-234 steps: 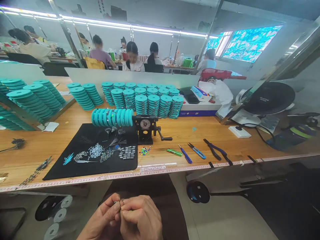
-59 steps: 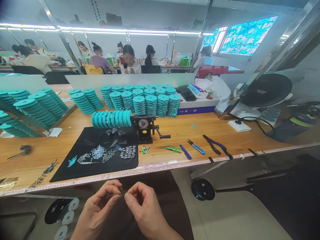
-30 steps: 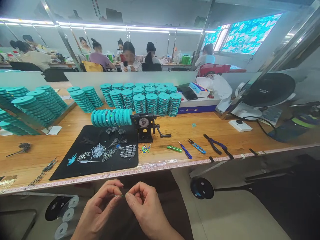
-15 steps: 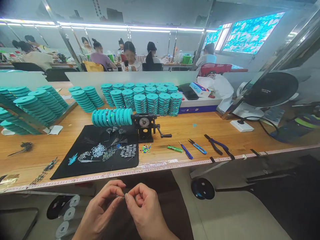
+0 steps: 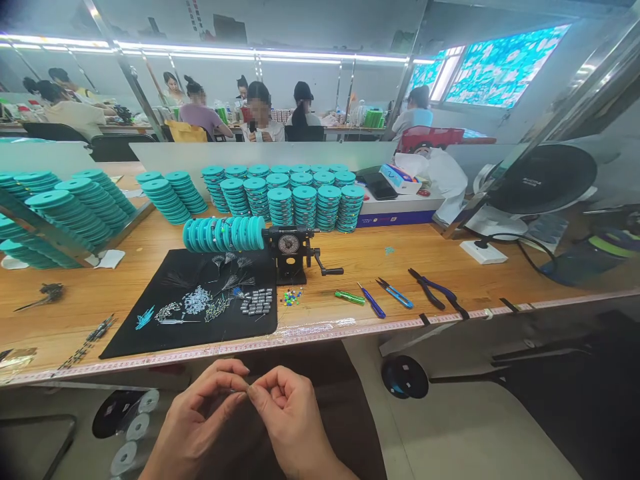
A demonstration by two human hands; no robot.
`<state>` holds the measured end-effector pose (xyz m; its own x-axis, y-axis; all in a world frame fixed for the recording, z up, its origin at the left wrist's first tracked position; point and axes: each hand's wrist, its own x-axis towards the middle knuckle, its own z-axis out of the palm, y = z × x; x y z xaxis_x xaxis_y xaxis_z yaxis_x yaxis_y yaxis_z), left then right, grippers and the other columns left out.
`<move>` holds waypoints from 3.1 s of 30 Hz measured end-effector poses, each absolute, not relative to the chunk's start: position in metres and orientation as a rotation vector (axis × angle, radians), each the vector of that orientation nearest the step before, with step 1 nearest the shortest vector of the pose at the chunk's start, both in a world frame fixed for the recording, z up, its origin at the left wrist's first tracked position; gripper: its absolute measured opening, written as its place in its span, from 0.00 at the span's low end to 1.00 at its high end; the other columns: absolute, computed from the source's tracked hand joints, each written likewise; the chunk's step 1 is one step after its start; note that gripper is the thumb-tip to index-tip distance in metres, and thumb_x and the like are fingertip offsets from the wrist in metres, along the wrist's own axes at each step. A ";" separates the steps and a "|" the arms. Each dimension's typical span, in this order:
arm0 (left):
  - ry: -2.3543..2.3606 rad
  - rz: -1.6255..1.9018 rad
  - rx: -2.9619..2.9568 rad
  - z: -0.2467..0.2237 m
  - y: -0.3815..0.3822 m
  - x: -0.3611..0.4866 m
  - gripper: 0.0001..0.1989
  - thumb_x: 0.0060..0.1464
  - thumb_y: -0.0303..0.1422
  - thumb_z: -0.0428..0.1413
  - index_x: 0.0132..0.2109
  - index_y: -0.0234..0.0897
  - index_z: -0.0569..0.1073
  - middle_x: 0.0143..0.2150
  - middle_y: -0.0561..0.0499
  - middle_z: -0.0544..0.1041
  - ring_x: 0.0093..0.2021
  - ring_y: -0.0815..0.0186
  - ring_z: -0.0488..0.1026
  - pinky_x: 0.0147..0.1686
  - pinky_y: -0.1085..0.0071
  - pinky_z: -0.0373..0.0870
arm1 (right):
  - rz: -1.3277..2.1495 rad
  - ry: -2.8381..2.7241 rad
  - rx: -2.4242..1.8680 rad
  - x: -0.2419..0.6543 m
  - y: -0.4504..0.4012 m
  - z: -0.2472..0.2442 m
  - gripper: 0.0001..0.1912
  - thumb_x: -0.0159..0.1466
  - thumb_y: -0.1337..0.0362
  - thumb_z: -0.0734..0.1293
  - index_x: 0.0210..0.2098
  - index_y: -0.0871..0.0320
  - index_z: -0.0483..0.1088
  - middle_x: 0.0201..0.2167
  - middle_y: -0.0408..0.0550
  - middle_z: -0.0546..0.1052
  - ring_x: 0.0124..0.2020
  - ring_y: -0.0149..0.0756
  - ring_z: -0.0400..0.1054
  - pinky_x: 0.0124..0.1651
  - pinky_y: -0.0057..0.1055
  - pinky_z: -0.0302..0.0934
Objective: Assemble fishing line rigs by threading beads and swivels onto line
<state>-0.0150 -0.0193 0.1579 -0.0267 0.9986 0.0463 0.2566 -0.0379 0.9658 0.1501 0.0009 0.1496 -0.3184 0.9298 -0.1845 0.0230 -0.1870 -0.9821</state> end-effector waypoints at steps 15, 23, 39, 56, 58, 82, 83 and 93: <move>1.160 1.327 0.616 0.142 -0.022 0.002 0.13 0.47 0.41 0.66 0.31 0.35 0.77 0.36 0.49 0.77 0.31 0.67 0.71 0.32 0.72 0.69 | 1.728 -1.163 -1.042 0.135 -0.003 0.147 0.18 0.64 0.51 0.68 0.30 0.60 0.68 0.25 0.41 0.66 0.27 0.30 0.58 0.31 0.27 0.54; 1.122 1.204 0.620 0.136 -0.018 -0.010 0.15 0.48 0.41 0.66 0.34 0.35 0.74 0.25 0.55 0.73 0.20 0.78 0.63 0.16 0.85 0.53 | 0.399 -2.294 -1.317 0.140 0.085 0.157 0.02 0.68 0.67 0.65 0.37 0.56 0.70 0.38 0.47 0.70 0.44 0.40 0.63 0.46 0.36 0.51; 1.040 1.095 0.485 0.153 -0.031 -0.006 0.16 0.43 0.40 0.69 0.30 0.33 0.75 0.23 0.54 0.75 0.21 0.76 0.69 0.21 0.82 0.62 | 0.675 -2.312 -1.158 0.135 0.089 0.166 0.05 0.70 0.70 0.61 0.37 0.58 0.66 0.35 0.46 0.73 0.38 0.35 0.66 0.41 0.30 0.59; 0.966 0.963 0.599 0.152 -0.033 0.004 0.13 0.47 0.38 0.67 0.30 0.32 0.76 0.23 0.53 0.75 0.21 0.75 0.70 0.20 0.82 0.62 | 1.735 -1.199 -0.829 0.174 0.018 0.176 0.05 0.61 0.63 0.73 0.32 0.58 0.78 0.31 0.45 0.76 0.34 0.31 0.69 0.38 0.26 0.62; 0.974 0.951 0.614 0.151 -0.032 0.004 0.13 0.47 0.39 0.67 0.30 0.33 0.76 0.23 0.53 0.76 0.21 0.75 0.70 0.20 0.82 0.62 | 1.747 -1.183 -0.889 0.172 0.014 0.175 0.06 0.61 0.62 0.73 0.33 0.59 0.78 0.27 0.45 0.77 0.29 0.31 0.70 0.35 0.27 0.62; 1.001 0.921 0.569 0.152 -0.031 0.007 0.16 0.45 0.40 0.67 0.28 0.33 0.73 0.20 0.54 0.75 0.18 0.75 0.69 0.18 0.82 0.60 | 1.694 -1.211 -1.012 0.166 0.010 0.170 0.14 0.58 0.56 0.74 0.29 0.60 0.71 0.25 0.42 0.72 0.28 0.32 0.66 0.34 0.29 0.60; 0.998 0.921 0.566 0.153 -0.031 0.007 0.16 0.45 0.40 0.67 0.28 0.33 0.73 0.20 0.54 0.75 0.18 0.75 0.68 0.18 0.82 0.60 | 1.686 -1.217 -1.017 0.166 0.010 0.170 0.14 0.58 0.56 0.74 0.29 0.60 0.71 0.25 0.42 0.72 0.28 0.32 0.66 0.34 0.29 0.60; 0.966 0.919 0.517 0.149 -0.031 0.007 0.16 0.45 0.40 0.67 0.27 0.33 0.72 0.19 0.54 0.74 0.17 0.76 0.67 0.17 0.83 0.58 | 1.669 -1.273 -1.024 0.165 0.012 0.171 0.13 0.61 0.57 0.72 0.29 0.60 0.70 0.26 0.43 0.72 0.29 0.33 0.66 0.35 0.29 0.60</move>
